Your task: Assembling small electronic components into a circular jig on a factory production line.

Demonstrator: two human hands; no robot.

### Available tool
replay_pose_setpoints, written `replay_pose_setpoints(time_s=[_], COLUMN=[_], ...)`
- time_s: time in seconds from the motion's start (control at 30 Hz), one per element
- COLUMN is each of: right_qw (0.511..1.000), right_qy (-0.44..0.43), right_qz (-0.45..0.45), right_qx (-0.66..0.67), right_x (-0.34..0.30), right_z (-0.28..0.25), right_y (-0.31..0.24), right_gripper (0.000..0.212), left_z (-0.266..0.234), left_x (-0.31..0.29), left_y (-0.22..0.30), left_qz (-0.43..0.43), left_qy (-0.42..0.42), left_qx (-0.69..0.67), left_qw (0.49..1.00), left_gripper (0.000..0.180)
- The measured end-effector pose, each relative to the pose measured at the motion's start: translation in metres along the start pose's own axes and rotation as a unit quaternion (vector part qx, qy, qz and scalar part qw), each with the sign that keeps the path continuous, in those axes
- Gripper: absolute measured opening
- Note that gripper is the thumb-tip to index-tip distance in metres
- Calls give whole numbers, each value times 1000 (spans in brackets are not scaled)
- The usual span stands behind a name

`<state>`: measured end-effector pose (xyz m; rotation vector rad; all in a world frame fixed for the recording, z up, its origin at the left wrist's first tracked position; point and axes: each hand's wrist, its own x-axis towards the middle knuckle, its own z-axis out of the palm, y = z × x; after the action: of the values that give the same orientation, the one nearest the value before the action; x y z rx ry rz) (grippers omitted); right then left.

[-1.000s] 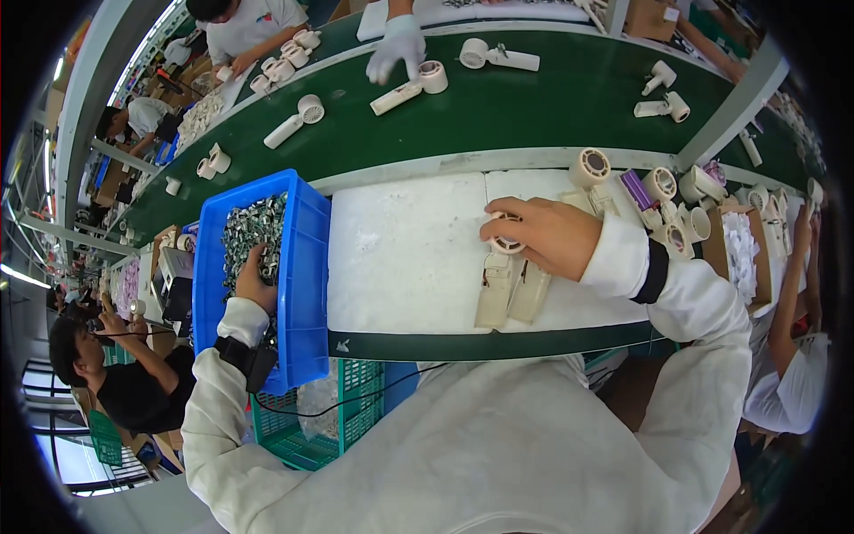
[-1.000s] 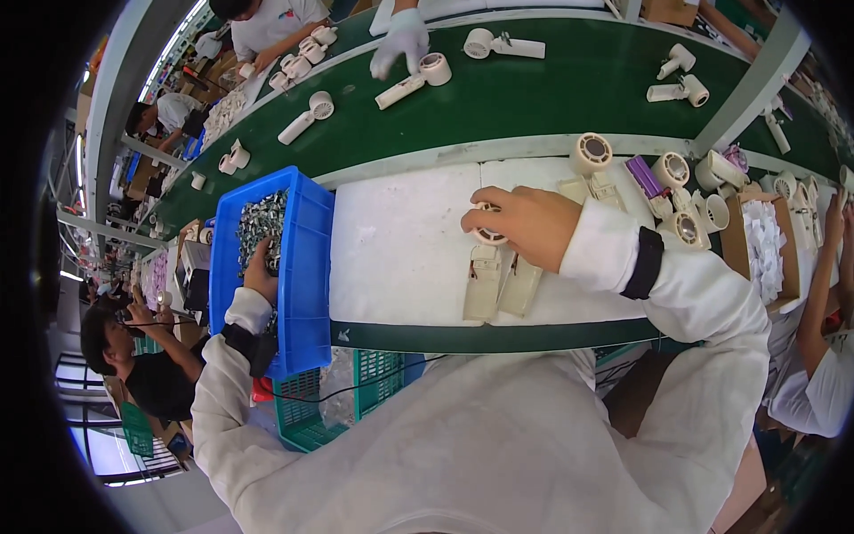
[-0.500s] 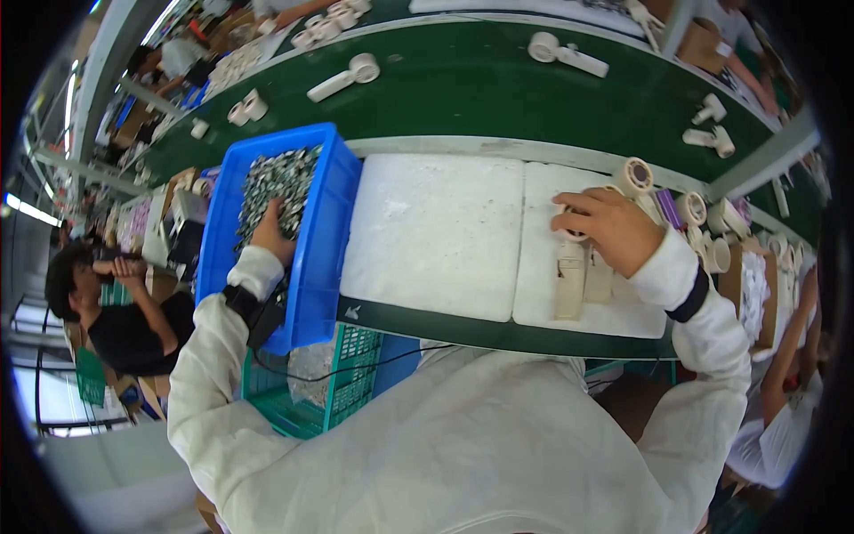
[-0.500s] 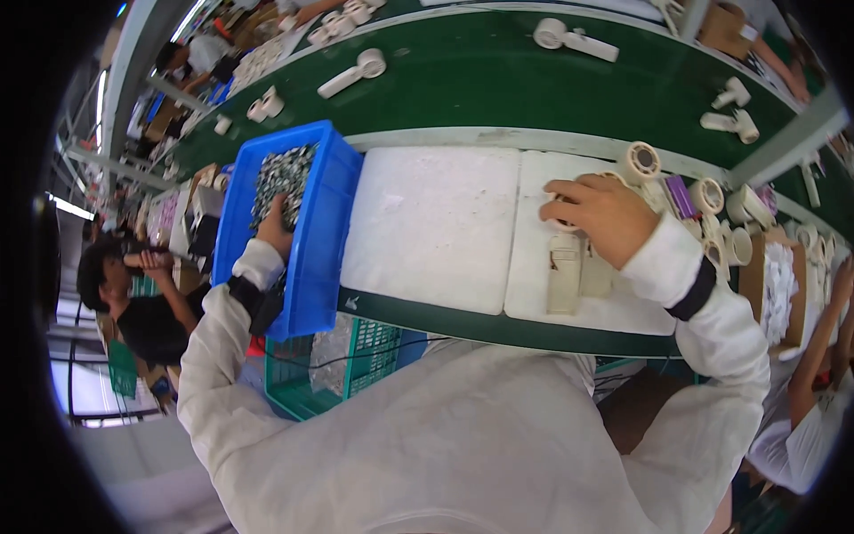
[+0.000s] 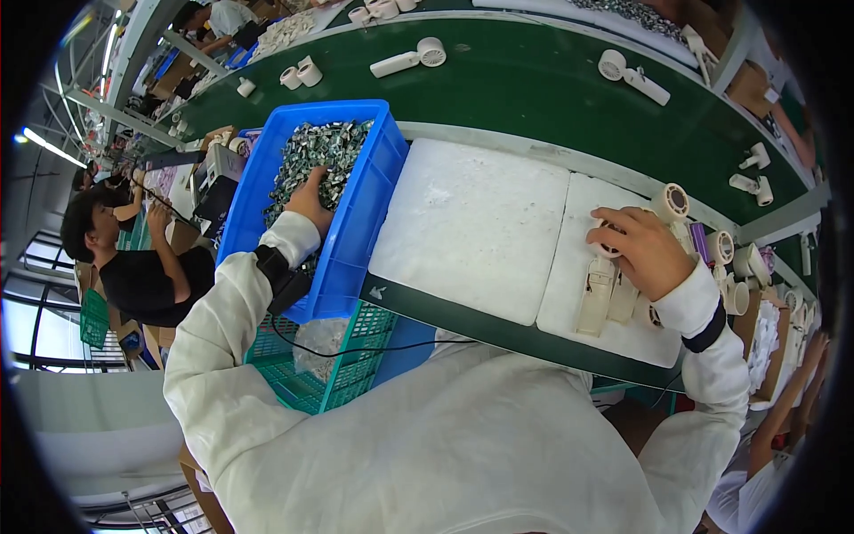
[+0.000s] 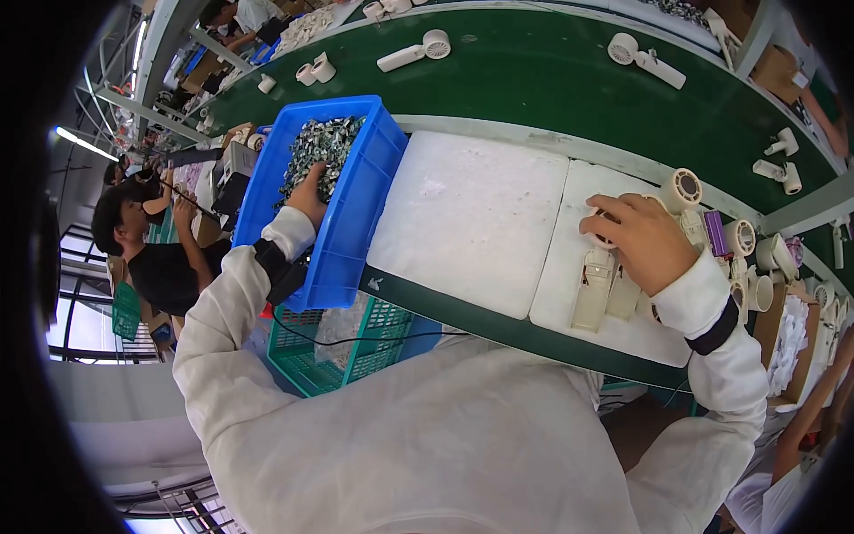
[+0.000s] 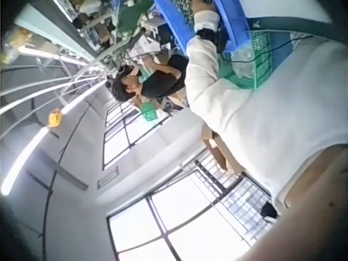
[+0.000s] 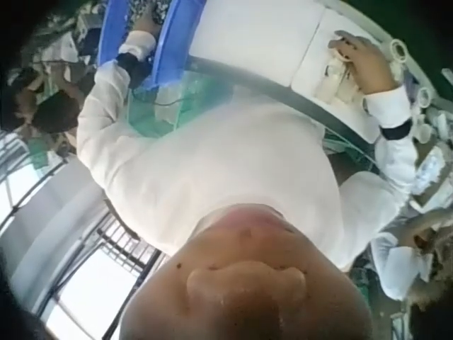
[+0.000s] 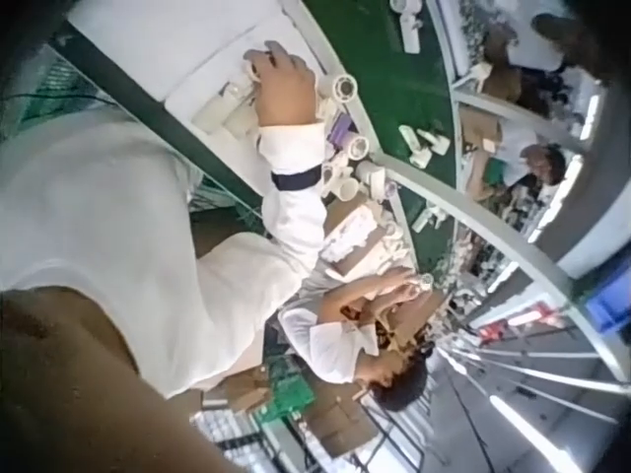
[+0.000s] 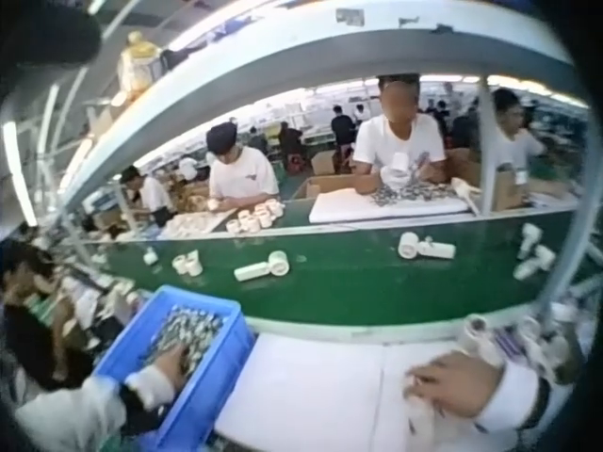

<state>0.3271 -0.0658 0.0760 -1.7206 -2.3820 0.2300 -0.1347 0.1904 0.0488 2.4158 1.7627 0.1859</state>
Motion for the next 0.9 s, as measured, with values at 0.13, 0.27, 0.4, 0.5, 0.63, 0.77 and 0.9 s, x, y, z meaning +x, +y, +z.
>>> replay_pose_setpoints(time_s=[0.13, 0.27, 0.4, 0.5, 0.63, 0.77, 0.9], right_qw=[1000, 1000, 1000, 1000, 1000, 1000, 1000], right_qy=[-2, 1, 0, -2, -5, -21, -10], right_qz=[1, 5, 4, 1, 8, 11, 17], right_qx=[5, 4, 8, 11, -4, 10, -5], right_x=[1, 1, 1, 2, 4, 4, 1], right_z=[0, 1, 1, 1, 0, 1, 4], right_y=[-1, -1, 0, 1, 1, 3, 0], right_gripper=[41, 42, 43, 44, 47, 49, 51], left_z=[-7, 0, -4, -2, -2, -3, -7], left_x=[-3, 0, -5, 0, -1, 1, 1], left_y=[5, -6, -10, -3, 0, 5, -2], left_qz=[-21, -19, 2, 24, 31, 10, -2], left_qy=[0, 9, 37, 44, 46, 37, 27], left_qx=[-49, -35, -63, -73, -80, -47, -46], left_qw=[999, 999, 997, 996, 995, 998, 999], left_gripper=[72, 71, 71, 72, 73, 73, 70])
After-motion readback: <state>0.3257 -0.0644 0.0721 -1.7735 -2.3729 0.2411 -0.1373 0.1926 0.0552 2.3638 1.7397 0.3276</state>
